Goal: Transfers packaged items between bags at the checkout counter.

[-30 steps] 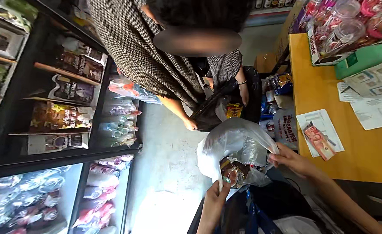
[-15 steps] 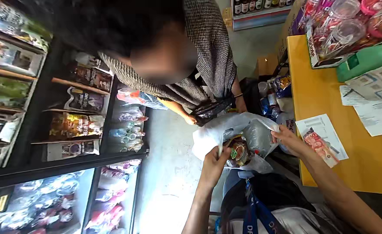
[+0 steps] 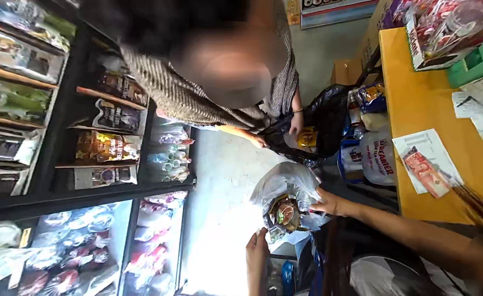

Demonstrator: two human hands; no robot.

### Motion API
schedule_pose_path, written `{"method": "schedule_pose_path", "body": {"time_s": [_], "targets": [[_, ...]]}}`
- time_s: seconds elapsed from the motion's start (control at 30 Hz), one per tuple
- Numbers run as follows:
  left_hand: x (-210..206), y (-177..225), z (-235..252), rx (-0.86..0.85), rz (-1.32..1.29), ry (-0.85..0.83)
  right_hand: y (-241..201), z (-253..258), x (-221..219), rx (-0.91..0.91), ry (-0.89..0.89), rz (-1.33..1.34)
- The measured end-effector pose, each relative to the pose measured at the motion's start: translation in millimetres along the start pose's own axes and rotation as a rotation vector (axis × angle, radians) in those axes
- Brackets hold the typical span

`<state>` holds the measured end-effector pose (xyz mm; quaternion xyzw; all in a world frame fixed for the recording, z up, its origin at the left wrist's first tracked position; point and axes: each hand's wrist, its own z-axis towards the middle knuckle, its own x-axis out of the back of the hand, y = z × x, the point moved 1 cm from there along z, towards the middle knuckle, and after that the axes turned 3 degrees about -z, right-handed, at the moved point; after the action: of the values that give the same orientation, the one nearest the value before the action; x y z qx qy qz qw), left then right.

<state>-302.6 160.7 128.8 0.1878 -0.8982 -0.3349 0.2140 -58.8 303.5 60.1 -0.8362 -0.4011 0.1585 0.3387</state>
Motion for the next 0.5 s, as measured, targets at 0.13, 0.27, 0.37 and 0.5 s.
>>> {"method": "schedule_pose_path", "body": {"time_s": [0.13,0.27,0.37,0.5], "targets": [[38.1,-57.3,12.3,0.079,0.114,-0.064,20.0,-5.5,-71.3,-0.115,0.064,0.12],[61.4,-104.1,30.7,0.116,0.15,-0.151,58.5,-9.9,-136.5,-0.225,0.202,0.239],[54.8,-120.7,43.0,0.109,0.201,-0.221,96.7,-13.7,-158.8,-0.277,0.293,0.341],[28.0,-129.3,78.1,0.03,0.364,-0.308,134.1,-7.1,-169.7,-0.361,0.387,0.421]]}}
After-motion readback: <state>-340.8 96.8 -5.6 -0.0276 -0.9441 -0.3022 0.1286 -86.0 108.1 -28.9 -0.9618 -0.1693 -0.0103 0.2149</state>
